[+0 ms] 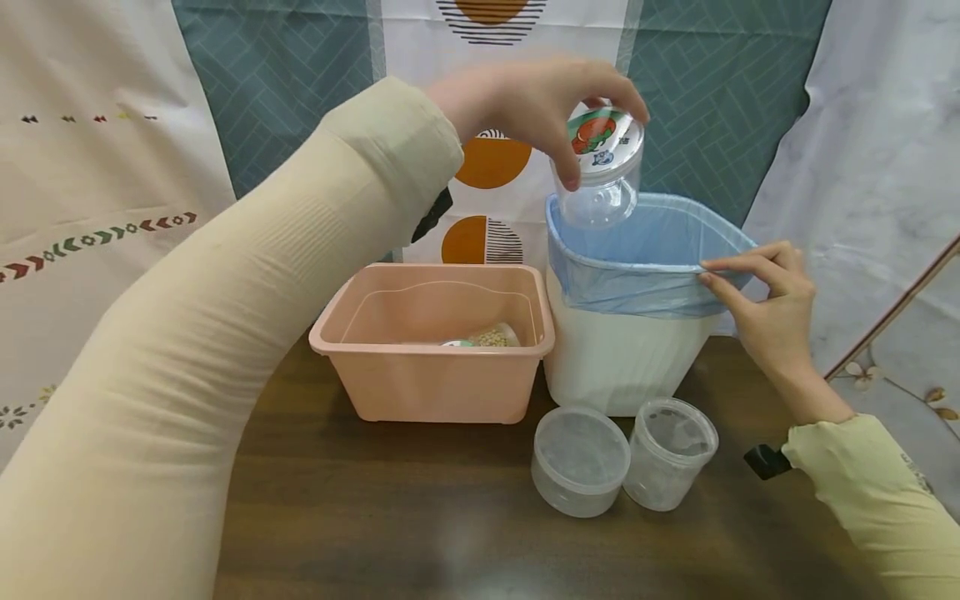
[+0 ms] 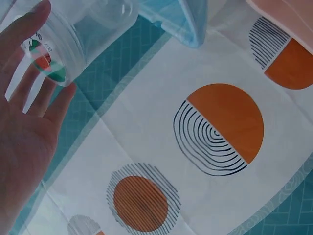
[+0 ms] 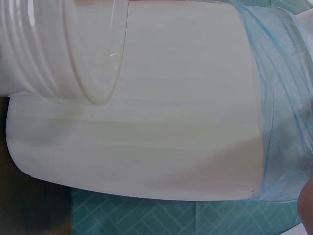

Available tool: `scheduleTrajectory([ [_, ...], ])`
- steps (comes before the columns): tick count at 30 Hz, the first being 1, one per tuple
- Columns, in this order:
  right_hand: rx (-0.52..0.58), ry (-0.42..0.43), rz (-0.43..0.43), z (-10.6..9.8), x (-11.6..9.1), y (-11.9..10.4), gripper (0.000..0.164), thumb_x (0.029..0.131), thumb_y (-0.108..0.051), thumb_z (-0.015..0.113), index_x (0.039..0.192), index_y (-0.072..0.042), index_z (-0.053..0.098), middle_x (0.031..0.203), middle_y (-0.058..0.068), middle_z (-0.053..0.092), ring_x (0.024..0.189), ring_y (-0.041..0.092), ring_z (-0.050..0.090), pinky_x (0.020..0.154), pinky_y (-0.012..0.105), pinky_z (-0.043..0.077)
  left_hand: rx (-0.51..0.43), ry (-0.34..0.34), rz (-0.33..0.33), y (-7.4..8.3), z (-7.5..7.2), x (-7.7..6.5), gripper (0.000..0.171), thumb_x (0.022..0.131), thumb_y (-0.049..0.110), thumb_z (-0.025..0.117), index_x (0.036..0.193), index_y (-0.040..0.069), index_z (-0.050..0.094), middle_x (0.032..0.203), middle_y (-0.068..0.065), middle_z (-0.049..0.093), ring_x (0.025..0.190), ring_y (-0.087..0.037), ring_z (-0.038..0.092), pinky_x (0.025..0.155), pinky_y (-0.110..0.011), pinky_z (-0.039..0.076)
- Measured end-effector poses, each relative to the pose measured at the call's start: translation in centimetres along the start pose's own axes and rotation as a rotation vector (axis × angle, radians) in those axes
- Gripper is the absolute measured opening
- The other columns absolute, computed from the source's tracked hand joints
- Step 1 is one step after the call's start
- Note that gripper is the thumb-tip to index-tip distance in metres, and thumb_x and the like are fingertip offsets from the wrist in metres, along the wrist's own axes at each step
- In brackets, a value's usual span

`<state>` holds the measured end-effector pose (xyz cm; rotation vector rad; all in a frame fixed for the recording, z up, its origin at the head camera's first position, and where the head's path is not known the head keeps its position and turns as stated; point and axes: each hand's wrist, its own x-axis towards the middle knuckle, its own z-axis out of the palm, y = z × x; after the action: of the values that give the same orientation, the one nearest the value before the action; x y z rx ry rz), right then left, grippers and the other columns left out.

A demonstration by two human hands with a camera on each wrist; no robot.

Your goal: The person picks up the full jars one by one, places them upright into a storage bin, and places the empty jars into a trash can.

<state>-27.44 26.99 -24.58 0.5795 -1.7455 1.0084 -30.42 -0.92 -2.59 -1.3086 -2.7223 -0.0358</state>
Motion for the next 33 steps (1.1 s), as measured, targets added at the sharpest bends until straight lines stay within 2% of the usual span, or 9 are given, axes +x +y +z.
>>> scheduleTrajectory([
  [4,0.000,-0.006,0.013,0.0,0.0,0.1,0.014,0.077,0.014,0.074,0.091,0.013,0.072,0.088,-0.028,0.048,0.091,-0.007,0.040,0.085,0.015,0.025,0.012,0.005,0.010,-0.6,0.8,0.4,0.079,0.080,0.021,0.083,0.147,0.035,0.044,0.152,0.004,0.039,0.140,-0.019,0.034,0.109,-0.031,0.045],
  [10,0.012,-0.001,0.015,0.0,-0.1,0.5,0.014,0.078,0.013,0.074,0.092,0.012,0.072,0.089,-0.027,0.049,0.091,-0.006,0.040,0.086,0.016,0.026,-0.033,-0.019,0.010,-1.2,2.3,1.0,0.079,0.080,0.021,0.082,0.148,0.034,0.042,0.153,0.004,0.037,0.138,-0.018,0.035,0.107,-0.031,0.045],
  [16,0.014,0.004,0.017,-0.1,-0.2,0.7,0.015,0.078,0.013,0.074,0.093,0.012,0.072,0.090,-0.027,0.049,0.091,-0.006,0.040,0.085,0.016,0.025,-0.096,-0.026,0.018,-1.2,4.2,1.5,0.079,0.080,0.019,0.082,0.147,0.035,0.043,0.156,0.005,0.034,0.139,-0.017,0.032,0.109,-0.032,0.044],
  [25,0.005,0.021,-0.001,-0.5,-0.3,0.3,0.013,0.078,0.014,0.074,0.091,0.013,0.071,0.091,-0.028,0.049,0.090,-0.006,0.040,0.085,0.014,0.026,-0.113,-0.056,0.070,-1.2,6.2,2.8,0.078,0.082,0.020,0.078,0.148,0.035,0.041,0.156,0.005,0.034,0.141,-0.017,0.031,0.110,-0.033,0.041],
  [33,0.005,0.015,0.008,-0.3,-0.2,0.3,0.014,0.078,0.013,0.074,0.092,0.012,0.072,0.091,-0.027,0.048,0.090,-0.006,0.038,0.086,0.015,0.024,-0.119,-0.060,0.075,-1.6,7.6,3.8,0.076,0.082,0.020,0.077,0.148,0.033,0.043,0.155,0.004,0.036,0.138,-0.017,0.034,0.108,-0.032,0.041],
])
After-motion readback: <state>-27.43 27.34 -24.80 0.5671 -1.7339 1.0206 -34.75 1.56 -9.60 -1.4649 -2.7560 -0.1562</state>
